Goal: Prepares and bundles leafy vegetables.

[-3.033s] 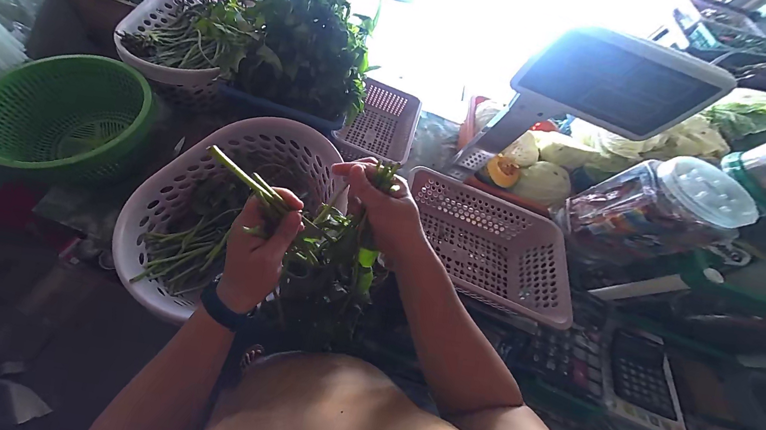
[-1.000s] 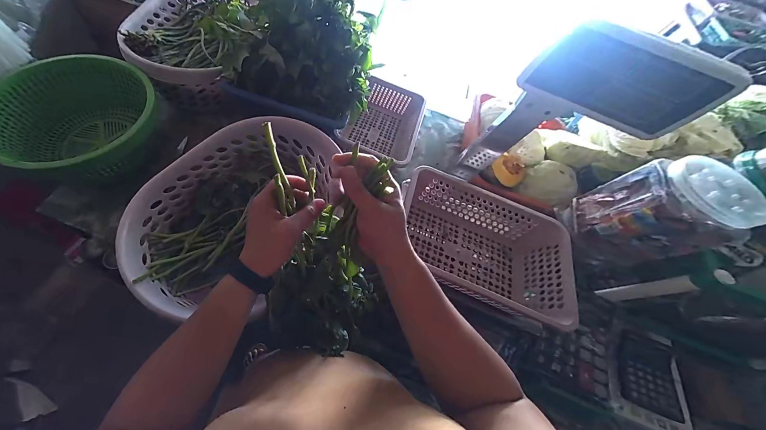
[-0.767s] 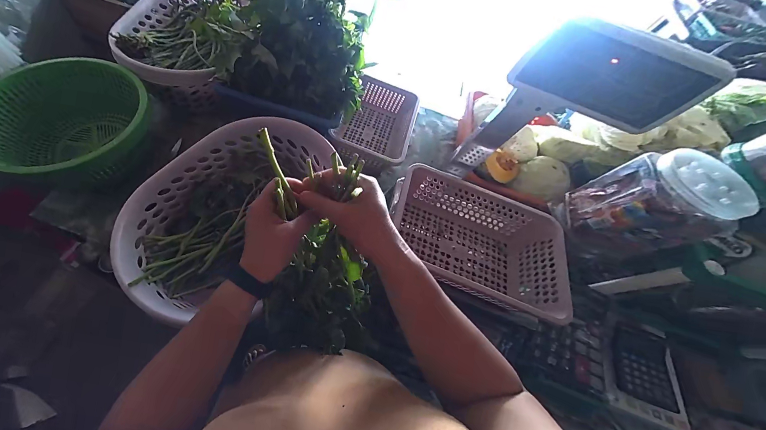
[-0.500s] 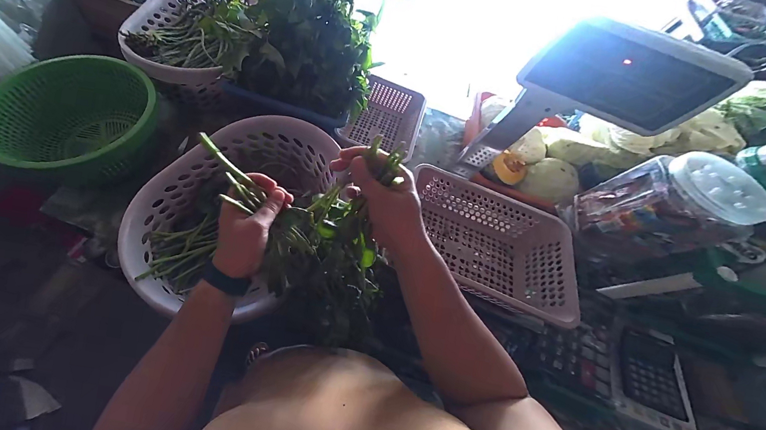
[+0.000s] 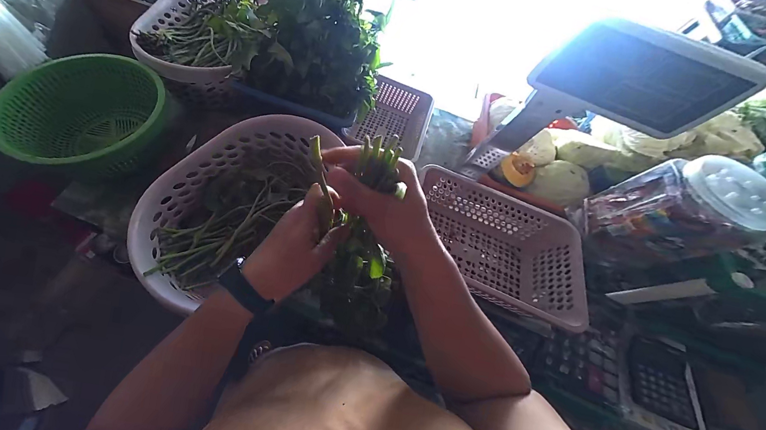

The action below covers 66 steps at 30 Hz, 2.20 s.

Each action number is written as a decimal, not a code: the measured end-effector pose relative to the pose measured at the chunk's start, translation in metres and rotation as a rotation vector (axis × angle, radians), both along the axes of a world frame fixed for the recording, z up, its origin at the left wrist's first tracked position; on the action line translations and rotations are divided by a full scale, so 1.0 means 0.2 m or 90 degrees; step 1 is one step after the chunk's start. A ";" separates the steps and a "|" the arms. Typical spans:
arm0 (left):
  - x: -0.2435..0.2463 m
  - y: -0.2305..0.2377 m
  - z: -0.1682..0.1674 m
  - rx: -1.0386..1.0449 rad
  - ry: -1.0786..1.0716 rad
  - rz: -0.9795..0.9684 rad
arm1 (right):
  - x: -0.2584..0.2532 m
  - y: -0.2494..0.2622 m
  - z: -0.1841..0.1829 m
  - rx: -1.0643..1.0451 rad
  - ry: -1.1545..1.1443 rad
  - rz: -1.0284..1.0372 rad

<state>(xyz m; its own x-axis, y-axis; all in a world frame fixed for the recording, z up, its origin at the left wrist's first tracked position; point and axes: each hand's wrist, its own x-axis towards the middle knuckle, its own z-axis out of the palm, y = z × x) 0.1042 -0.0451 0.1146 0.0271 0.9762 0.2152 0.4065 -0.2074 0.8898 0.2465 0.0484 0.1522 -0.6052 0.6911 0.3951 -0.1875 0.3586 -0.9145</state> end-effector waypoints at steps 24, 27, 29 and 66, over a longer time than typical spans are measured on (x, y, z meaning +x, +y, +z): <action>-0.12 0.03 -0.04 0.097 -0.203 0.183 | 0.10 0.12 -0.09 0.049 0.200 -0.085; -0.05 0.03 0.00 0.117 -0.246 0.172 | 0.07 0.08 -0.11 0.084 0.060 0.000; -0.02 0.03 0.03 0.156 -0.246 0.170 | 0.08 0.06 -0.10 0.042 0.075 -0.028; 0.09 0.08 0.20 0.213 -0.064 0.062 | 0.14 0.08 0.08 0.188 0.000 -0.027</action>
